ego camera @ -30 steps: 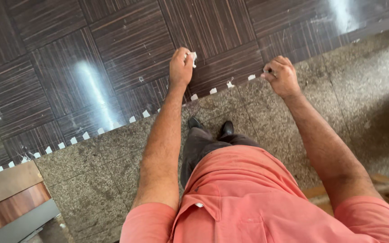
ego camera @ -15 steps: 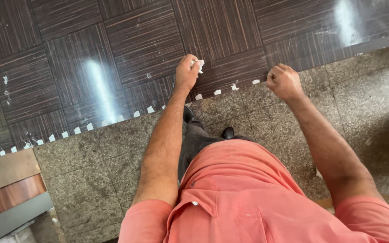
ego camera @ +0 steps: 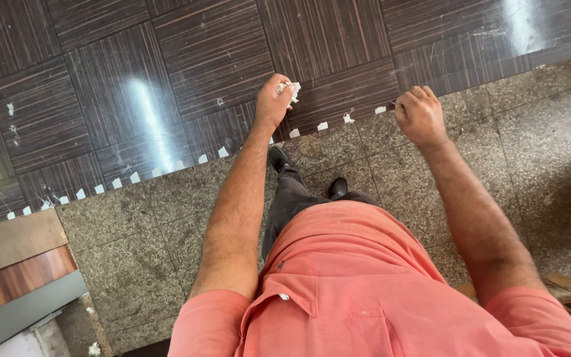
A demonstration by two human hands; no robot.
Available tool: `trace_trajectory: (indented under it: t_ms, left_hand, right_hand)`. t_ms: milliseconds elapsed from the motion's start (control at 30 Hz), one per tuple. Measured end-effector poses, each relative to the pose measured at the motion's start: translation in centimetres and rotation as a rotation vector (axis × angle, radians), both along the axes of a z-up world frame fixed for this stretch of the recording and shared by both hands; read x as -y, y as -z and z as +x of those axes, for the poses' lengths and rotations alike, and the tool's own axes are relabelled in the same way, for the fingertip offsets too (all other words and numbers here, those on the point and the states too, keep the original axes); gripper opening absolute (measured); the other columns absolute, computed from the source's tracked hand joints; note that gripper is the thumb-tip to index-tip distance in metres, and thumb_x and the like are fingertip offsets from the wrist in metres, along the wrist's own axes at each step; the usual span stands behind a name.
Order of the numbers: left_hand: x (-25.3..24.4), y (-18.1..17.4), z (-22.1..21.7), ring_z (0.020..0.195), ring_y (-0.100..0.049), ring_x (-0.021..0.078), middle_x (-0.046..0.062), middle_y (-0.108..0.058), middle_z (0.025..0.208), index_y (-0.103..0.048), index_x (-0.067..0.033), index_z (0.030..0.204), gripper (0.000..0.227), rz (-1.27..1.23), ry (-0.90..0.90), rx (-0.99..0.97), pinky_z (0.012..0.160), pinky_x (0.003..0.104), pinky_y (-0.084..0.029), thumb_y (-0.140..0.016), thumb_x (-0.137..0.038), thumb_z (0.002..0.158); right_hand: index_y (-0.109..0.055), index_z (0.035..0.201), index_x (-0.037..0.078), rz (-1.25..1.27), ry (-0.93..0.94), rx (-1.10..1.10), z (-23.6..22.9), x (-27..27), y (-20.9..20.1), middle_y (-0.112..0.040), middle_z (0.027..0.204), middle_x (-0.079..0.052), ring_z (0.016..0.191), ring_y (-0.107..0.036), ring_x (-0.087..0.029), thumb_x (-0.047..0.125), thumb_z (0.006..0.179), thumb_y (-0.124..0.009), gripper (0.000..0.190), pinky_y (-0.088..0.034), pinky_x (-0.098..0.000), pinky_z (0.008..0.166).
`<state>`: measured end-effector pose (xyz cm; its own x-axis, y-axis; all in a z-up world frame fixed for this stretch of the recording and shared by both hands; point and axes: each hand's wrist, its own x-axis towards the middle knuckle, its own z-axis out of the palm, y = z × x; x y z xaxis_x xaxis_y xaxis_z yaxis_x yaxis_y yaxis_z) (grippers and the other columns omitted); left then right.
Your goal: The person removes small white adhesive pieces from the edge of a large dark patterned board using their fingers. They work along the edge, picking off the pieces one by one and occasionally gathering them into a small pile on the board.
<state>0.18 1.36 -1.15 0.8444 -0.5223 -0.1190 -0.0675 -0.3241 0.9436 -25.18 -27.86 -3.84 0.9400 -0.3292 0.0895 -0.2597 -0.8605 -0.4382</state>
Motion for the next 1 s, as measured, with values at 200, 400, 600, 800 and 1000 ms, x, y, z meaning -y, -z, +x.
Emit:
trace_trajectory:
  t_ms: [200,400,600,800,1000]
  left_hand:
    - [-2.6,-2.0,-3.1,0.064,-0.063,0.0103,0.004,-0.070,0.083,-0.067,-0.0074,0.097,0.008,-0.025,-0.043,-0.176,0.049,0.026,-0.050,-0.066,-0.015,0.097]
    - [-3.4,-4.0,-4.5,0.079,-0.064,0.0160,0.005,-0.064,0.088,-0.063,-0.0063,0.086,0.022,0.111,0.125,0.263,0.065,0.034,-0.052,-0.081,-0.019,0.090]
    - [-5.4,-4.2,-1.6,0.087,-0.067,0.0184,0.007,-0.065,0.099,-0.063,-0.0082,0.086,0.022,0.278,-0.030,0.258,0.071,0.034,-0.057,-0.078,-0.023,0.091]
    - [-10.9,-1.5,-0.4,0.069,-0.068,0.0129,0.007,-0.073,0.087,-0.067,-0.0077,0.087,0.013,-0.140,-0.280,-0.203,0.053,0.028,-0.057,-0.072,-0.016,0.096]
    - [-10.5,-0.7,0.5,0.060,-0.066,0.0110,0.005,-0.070,0.076,-0.067,-0.0055,0.084,0.014,-0.203,-0.310,-0.197,0.048,0.027,-0.055,-0.074,-0.014,0.093]
  right_hand:
    - [-0.073,0.100,0.003,0.085,-0.046,0.301,-1.0,0.9,-2.2,-0.071,0.109,-0.010,0.103,-0.064,-0.023,0.008,0.104,-0.069,0.008,-0.052,-0.0428,0.098]
    - [-0.073,0.097,0.006,-0.102,-0.033,0.055,1.1,-1.7,-1.4,-0.071,0.098,-0.010,0.097,-0.063,-0.026,0.018,0.094,-0.075,0.013,-0.051,-0.0436,0.087]
    - [-0.071,0.096,0.009,0.352,-0.099,-0.005,1.2,0.2,-2.5,-0.070,0.096,-0.006,0.095,-0.062,-0.019,0.013,0.105,-0.067,0.010,-0.051,-0.0404,0.090]
    - [-0.071,0.092,0.008,0.014,0.019,0.085,1.0,-2.8,-1.5,-0.068,0.096,-0.009,0.098,-0.061,-0.024,0.012,0.099,-0.073,0.008,-0.050,-0.0446,0.097]
    - [-0.071,0.093,0.008,0.282,-0.076,-0.046,1.2,-1.0,-2.3,-0.068,0.094,-0.005,0.090,-0.061,-0.019,0.017,0.103,-0.070,0.013,-0.045,-0.0443,0.103]
